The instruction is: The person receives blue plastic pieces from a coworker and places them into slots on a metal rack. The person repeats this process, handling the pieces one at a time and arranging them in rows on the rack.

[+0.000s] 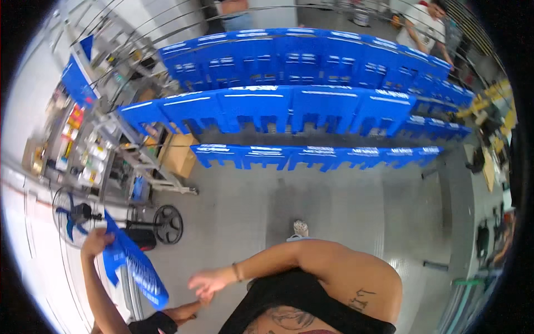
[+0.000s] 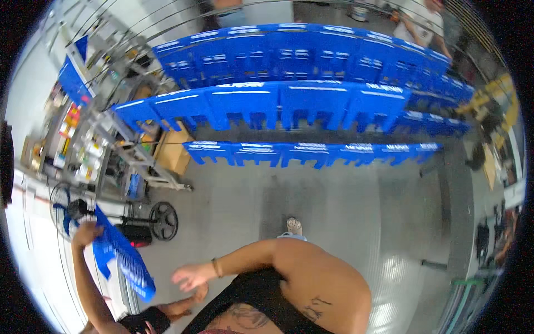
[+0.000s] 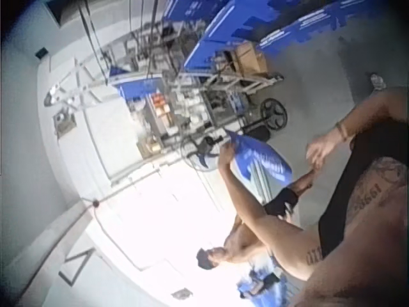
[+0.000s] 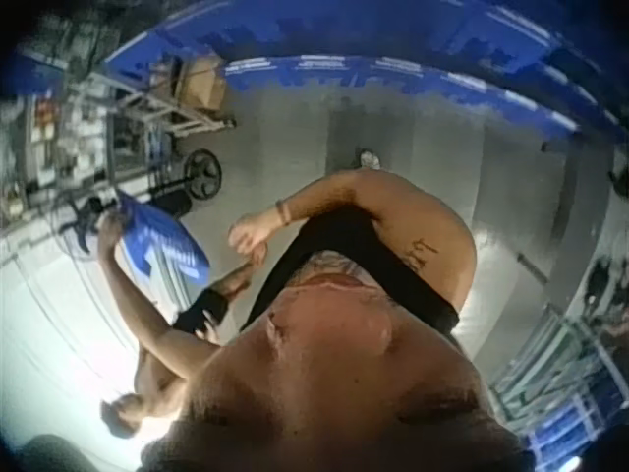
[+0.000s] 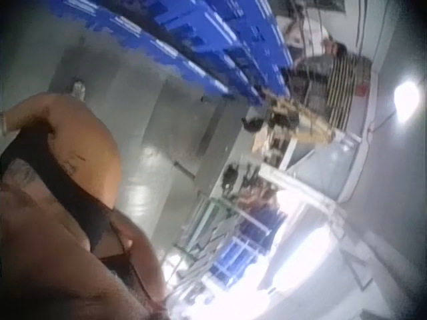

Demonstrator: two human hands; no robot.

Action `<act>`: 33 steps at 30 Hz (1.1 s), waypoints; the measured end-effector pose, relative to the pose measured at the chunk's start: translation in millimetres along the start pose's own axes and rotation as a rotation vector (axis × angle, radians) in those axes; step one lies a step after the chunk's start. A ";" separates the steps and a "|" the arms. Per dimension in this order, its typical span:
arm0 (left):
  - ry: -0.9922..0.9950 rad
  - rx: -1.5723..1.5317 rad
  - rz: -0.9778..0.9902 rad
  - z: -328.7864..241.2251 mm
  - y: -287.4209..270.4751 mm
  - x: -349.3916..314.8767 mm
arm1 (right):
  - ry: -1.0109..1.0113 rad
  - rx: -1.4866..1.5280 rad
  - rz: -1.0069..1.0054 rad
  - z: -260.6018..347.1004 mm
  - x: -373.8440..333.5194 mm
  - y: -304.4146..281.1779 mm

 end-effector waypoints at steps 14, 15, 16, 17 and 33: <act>0.648 -0.725 -0.188 -365.9 -39.3 52.4 | -0.416 0.119 -0.868 269.9 -266.2 -262.6; 0.689 -0.807 -0.202 -374.1 -36.0 64.0 | -0.501 0.126 -0.847 296.1 -282.6 -268.5; 0.726 -0.892 -0.211 -381.7 -32.5 74.6 | -0.585 0.133 -0.827 328.1 -302.9 -262.2; 0.748 -0.915 -0.172 -392.4 -30.4 86.6 | -0.672 0.134 -0.812 359.4 -327.8 -252.7; 0.861 -1.137 1.004 -774.6 191.7 268.7 | -1.156 -0.246 -1.419 430.4 -660.8 36.0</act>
Point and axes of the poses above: each hand's wrist, its own x-axis towards the middle knuckle, its own y-axis out of the palm, z = x × y, the point moved 5 cm from there along x, towards the middle knuckle, and after that the axes turned 8 degrees about z, right-handed, at the moved point
